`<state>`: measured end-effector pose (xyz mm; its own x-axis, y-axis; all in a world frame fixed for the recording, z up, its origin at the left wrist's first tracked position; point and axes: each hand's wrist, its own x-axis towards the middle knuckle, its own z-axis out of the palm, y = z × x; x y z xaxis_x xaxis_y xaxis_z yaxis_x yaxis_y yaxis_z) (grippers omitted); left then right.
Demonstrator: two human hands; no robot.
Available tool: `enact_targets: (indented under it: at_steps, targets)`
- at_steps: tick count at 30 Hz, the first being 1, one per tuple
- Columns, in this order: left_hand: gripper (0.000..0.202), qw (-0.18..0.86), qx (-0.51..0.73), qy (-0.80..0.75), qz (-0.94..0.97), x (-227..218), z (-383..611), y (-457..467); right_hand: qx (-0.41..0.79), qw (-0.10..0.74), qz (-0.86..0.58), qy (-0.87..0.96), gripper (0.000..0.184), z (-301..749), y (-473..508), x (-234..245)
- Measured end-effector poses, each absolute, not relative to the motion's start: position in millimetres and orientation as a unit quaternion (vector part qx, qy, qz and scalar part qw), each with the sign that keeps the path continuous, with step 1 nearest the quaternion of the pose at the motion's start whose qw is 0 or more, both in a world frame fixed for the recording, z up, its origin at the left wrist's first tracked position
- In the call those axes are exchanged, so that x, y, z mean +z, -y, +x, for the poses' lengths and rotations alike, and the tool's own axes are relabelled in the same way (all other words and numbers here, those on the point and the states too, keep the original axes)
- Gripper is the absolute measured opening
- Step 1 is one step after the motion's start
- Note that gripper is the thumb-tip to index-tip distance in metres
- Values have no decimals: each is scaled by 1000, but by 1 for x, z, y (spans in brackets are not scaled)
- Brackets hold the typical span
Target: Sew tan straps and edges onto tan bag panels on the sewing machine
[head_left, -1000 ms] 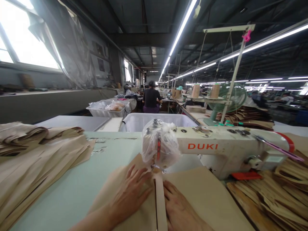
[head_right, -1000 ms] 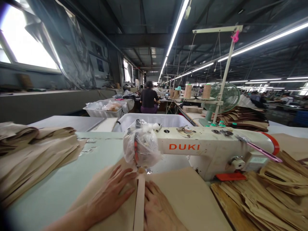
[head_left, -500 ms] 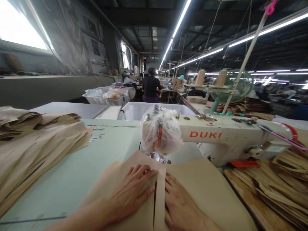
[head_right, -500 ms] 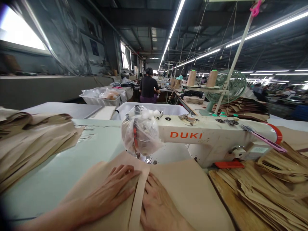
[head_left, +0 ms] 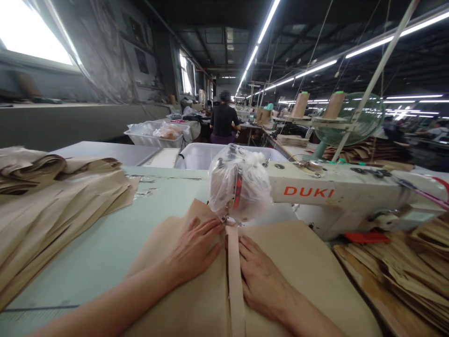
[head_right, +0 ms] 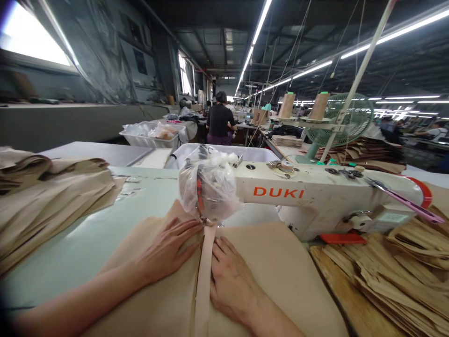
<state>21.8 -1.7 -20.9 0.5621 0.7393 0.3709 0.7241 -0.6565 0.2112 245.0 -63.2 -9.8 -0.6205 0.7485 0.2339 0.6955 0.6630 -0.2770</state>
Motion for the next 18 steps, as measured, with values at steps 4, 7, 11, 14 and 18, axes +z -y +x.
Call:
enact_targets:
  at_steps: [4,7,11,14,18]
  targets:
    - [36,16,220,-450,866,-24,23,-8,95,154,-409,895,50,246,65,-11]
    - [28,8,221,-457,861,-19,25,-16,96,161,-409,893,49,247,65,-9]
    - [30,23,196,-448,872,-11,23,5,99,160,-407,894,55,248,64,-10]
    - [38,42,172,-445,878,-13,19,29,95,159,-406,895,53,248,64,-13]
    - [54,63,145,-443,883,-22,15,48,82,164,-405,896,52,248,63,-16]
